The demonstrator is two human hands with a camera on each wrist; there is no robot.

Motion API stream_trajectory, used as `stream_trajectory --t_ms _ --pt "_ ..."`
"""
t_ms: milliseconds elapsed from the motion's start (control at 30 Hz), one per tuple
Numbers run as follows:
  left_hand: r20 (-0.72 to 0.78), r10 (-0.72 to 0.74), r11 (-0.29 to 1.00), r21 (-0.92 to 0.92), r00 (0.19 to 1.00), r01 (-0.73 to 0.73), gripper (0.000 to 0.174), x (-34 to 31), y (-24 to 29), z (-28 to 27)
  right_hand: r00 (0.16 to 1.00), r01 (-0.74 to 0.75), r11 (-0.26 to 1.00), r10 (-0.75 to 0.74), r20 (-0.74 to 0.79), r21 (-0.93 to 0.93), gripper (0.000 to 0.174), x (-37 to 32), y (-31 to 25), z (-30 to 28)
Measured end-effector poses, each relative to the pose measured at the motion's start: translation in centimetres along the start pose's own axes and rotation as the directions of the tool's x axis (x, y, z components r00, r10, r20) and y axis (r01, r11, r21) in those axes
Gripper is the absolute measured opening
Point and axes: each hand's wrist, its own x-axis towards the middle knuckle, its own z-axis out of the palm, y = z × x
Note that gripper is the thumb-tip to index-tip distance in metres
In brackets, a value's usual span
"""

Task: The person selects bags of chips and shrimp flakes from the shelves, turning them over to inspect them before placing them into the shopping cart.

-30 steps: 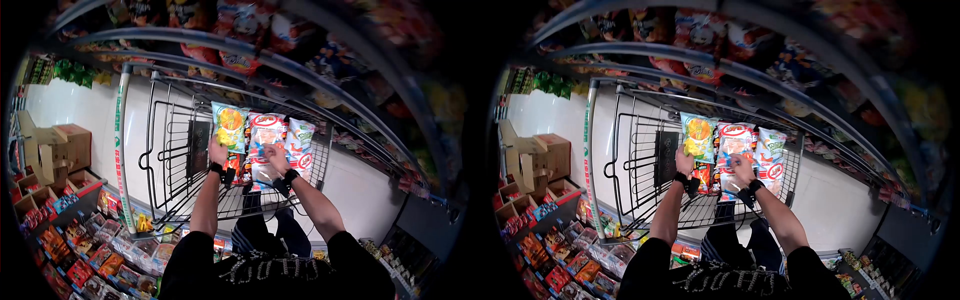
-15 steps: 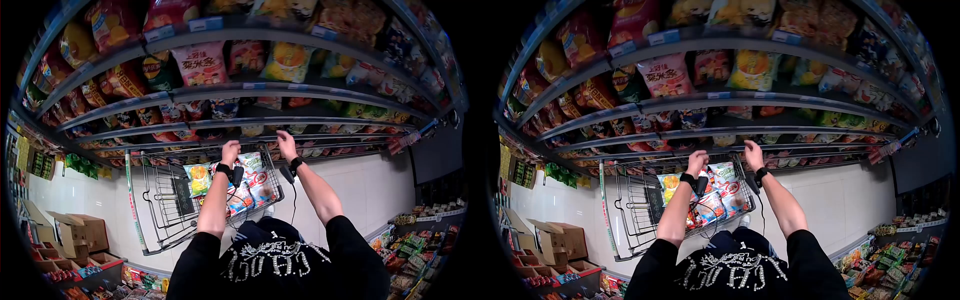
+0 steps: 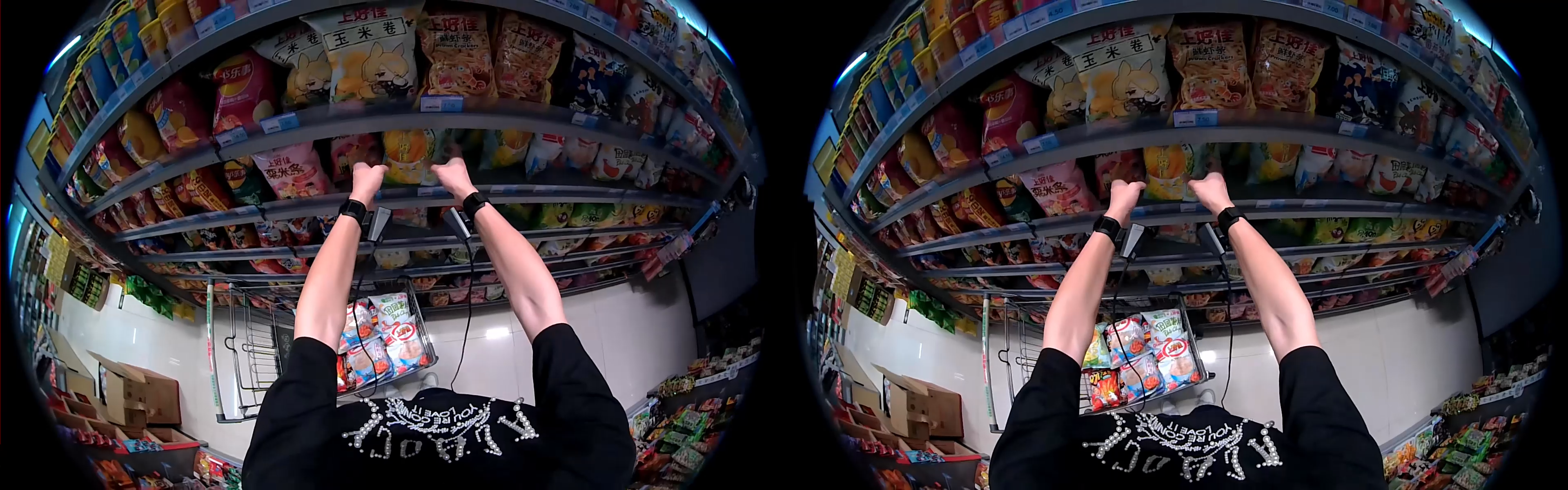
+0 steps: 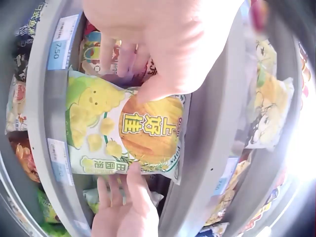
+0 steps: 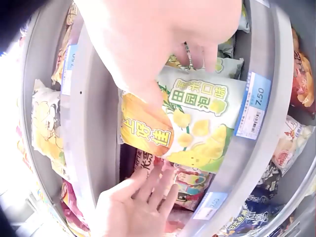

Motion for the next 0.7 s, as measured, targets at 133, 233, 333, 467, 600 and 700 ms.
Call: stream_trajectory --t_ms 133,233,333,467,600,700 --pt "0.104 -0.080 0.996 -0.034 0.991 0.084 0.047 0.1 1.5 1.4 0.997 0.076 0.997 -0.077 0.029 0.024 0.090 3.6 1.1 0.2" --pt "0.232 -0.080 0.997 0.026 0.969 0.076 0.049 0.1 2.1 1.7 0.981 0.113 0.986 -0.130 0.145 0.122 0.094 4.3 -0.2 -0.5" --pt "0.248 0.006 1.000 -0.007 0.969 -0.005 0.052 -0.8 2.2 1.4 0.977 0.124 0.965 -0.159 0.143 0.231 0.083 3.7 0.1 0.1" --pt "0.255 -0.100 0.985 0.161 0.962 0.060 0.056 -1.0 1.7 0.3 0.908 -0.204 0.959 0.110 0.404 0.197 0.046 2.6 0.1 0.0" --pt "0.208 0.184 0.982 -0.085 0.961 -0.170 0.067 -1.5 0.2 -0.2 0.971 0.081 0.963 -0.135 0.199 0.257 0.045 -0.4 -2.1 -0.3" --pt "0.194 0.402 0.915 -0.066 0.895 -0.397 0.063 -3.0 1.7 -1.4 0.943 0.216 0.921 -0.283 0.174 0.324 0.049 -0.6 -1.9 0.2"
